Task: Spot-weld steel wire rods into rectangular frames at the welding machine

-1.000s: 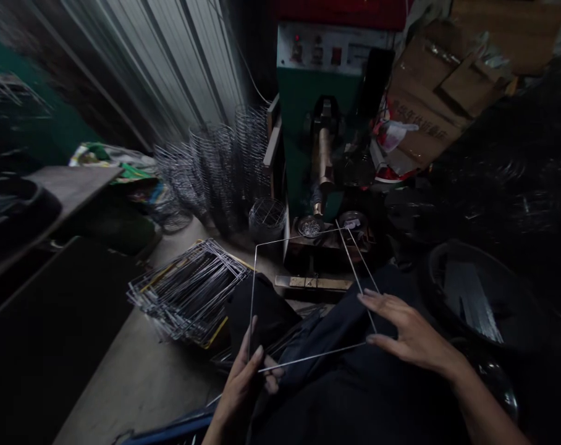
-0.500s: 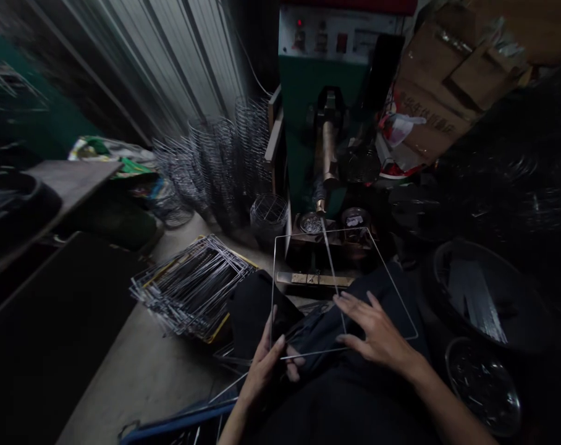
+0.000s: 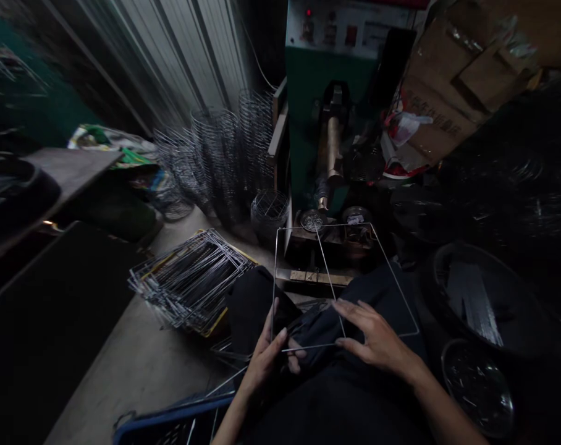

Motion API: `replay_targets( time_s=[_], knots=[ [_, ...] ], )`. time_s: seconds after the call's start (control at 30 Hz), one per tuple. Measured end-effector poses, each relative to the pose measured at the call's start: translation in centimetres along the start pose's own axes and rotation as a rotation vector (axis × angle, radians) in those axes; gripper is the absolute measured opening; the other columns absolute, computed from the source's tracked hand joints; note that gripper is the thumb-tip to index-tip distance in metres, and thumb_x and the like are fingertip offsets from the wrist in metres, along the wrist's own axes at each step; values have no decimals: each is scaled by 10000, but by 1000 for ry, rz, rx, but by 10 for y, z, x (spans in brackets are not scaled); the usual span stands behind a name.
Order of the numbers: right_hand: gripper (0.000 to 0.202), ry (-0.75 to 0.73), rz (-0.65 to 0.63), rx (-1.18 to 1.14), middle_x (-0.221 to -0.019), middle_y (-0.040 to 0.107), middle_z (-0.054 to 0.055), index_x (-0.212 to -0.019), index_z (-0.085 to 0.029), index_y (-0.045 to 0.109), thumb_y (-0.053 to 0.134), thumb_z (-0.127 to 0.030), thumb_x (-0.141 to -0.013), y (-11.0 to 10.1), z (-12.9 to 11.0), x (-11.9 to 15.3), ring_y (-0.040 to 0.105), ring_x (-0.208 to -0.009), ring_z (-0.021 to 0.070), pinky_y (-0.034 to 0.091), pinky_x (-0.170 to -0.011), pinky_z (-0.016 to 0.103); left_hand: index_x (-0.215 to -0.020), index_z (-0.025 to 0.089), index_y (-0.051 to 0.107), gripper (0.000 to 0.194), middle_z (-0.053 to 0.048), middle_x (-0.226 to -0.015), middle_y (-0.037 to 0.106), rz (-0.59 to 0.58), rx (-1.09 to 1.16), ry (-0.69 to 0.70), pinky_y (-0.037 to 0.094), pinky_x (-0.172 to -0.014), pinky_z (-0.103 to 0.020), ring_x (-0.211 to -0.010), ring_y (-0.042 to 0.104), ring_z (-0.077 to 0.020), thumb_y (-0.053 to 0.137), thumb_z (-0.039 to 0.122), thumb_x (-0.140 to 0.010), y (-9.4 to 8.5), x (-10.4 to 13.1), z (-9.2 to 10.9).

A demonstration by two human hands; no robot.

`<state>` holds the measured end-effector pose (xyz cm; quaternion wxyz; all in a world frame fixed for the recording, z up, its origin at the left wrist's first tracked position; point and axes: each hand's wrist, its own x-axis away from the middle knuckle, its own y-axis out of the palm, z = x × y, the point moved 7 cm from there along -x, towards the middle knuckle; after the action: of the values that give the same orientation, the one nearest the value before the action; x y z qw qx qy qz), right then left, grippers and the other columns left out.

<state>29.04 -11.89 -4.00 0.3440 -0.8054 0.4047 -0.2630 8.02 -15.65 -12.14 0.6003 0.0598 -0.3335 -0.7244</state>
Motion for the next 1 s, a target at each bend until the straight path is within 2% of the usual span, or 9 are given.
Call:
replay_targets(
  time_s=[0.1,0.17,0.4,0.67,1.0],
  knots=[
    [667,-19,54,-10,-1477,444,69,-1490,-246,400,656,-340,-881,-1,-1,3,426,-1361,248,374,-1135,433,-1531,337,-119,860,-60,-721,721,0,20,14,504,-471,-242,-468,653,-190,520,406,-959,2,1,3],
    [687,-14,71,-24,-1475,447,55,-1491,-251,400,675,-318,-864,-2,-2,5,449,-1345,240,402,-1123,394,-1528,341,-126,874,-63,-734,723,6,30,19,508,-478,-249,-473,656,-191,530,408,-954,3,2,5],
    [773,-4,66,-5,-1473,450,26,-1495,-276,385,728,-213,-806,-1,0,10,472,-1326,227,414,-1118,362,-1523,339,-145,895,-58,-717,721,9,15,33,516,-482,-259,-474,656,-196,541,390,-951,8,3,12],
    [801,-12,94,-9,-1475,448,4,-1504,-305,363,725,-177,-800,-7,2,14,493,-1308,222,435,-1103,342,-1535,394,-55,845,-36,-735,723,22,19,53,498,-459,-237,-459,656,-184,553,392,-948,20,4,20],
    [786,-23,90,-44,-1469,459,4,-1490,-299,393,728,-156,-794,-11,8,12,489,-1311,225,420,-1116,342,-1530,347,-126,860,-63,-771,732,-1,-12,57,510,-493,-252,-472,656,-181,517,404,-962,25,1,21]
  ],
)
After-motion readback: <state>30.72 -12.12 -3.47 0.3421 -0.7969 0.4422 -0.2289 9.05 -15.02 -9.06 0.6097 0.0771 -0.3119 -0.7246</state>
